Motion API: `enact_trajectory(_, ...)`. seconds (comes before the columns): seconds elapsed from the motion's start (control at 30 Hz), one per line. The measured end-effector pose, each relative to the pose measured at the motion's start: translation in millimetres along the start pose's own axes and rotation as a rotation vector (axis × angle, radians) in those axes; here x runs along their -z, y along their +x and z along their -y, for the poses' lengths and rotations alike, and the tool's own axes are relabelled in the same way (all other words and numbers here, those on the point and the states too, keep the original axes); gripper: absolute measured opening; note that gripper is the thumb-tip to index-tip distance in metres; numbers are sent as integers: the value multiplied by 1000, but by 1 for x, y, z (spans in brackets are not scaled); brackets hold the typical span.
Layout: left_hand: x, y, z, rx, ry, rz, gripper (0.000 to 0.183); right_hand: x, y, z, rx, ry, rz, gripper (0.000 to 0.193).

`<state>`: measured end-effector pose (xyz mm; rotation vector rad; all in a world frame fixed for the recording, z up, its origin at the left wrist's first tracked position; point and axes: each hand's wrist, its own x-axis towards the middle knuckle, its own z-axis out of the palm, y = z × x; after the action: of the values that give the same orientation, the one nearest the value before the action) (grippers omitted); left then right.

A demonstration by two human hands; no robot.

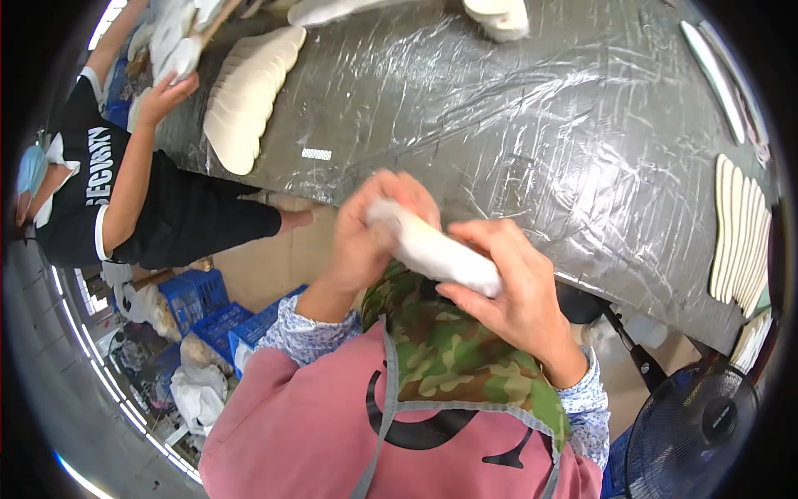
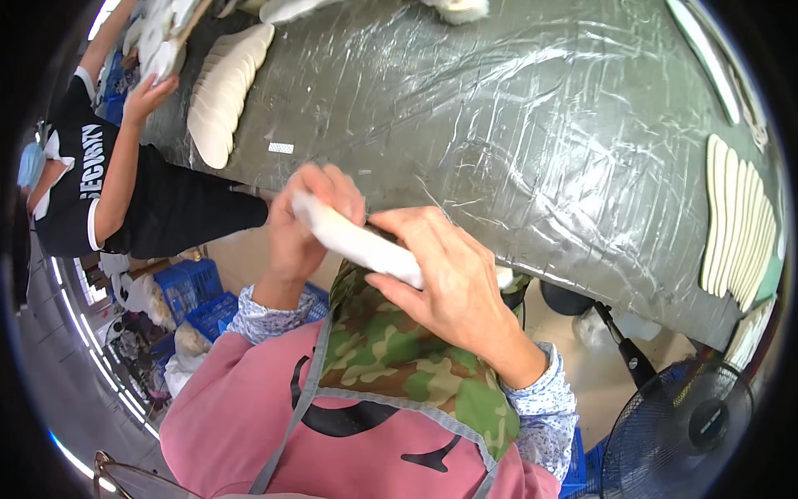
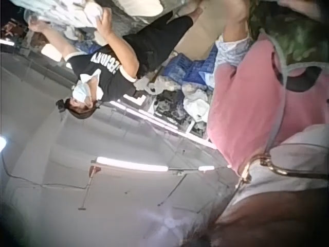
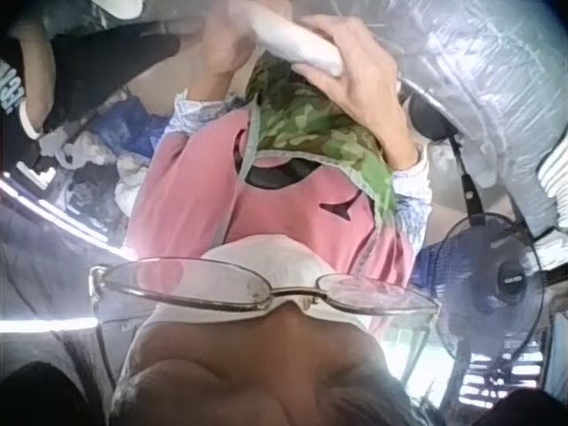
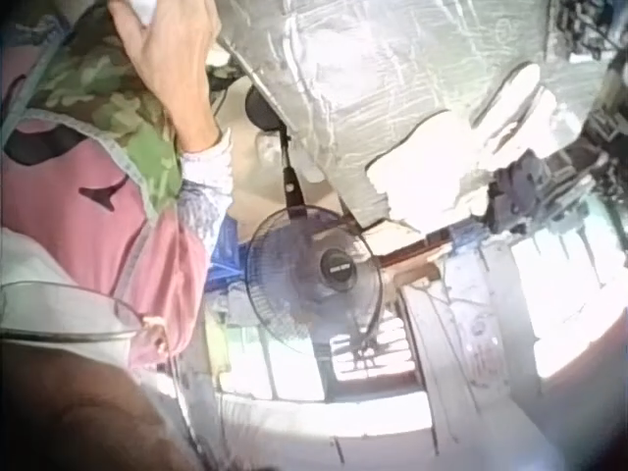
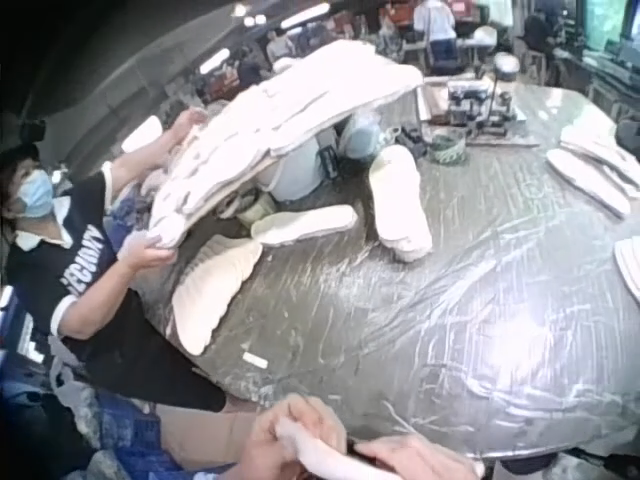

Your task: Attaching fluffy linings to shoe insoles and stacking them in a workshop environment.

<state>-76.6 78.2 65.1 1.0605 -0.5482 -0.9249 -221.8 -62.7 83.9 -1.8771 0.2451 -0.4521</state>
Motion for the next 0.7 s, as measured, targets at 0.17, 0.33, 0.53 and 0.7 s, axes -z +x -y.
enact_trajectory(0.17,27,14,-17,-162,-134,-6,32,10,-23,-10,65,-83,87,36)
enact_trajectory(0.33,26,15,-23,-255,-10,72,24,15,-26,9,95,-287,-3,43)
enact_trajectory(0.53,6,9,-37,-549,584,-210,35,18,-24,15,151,-589,-72,53)
enact_trajectory(0.7,15,12,-7,-506,1163,-200,30,10,-14,-8,256,-849,-126,58)
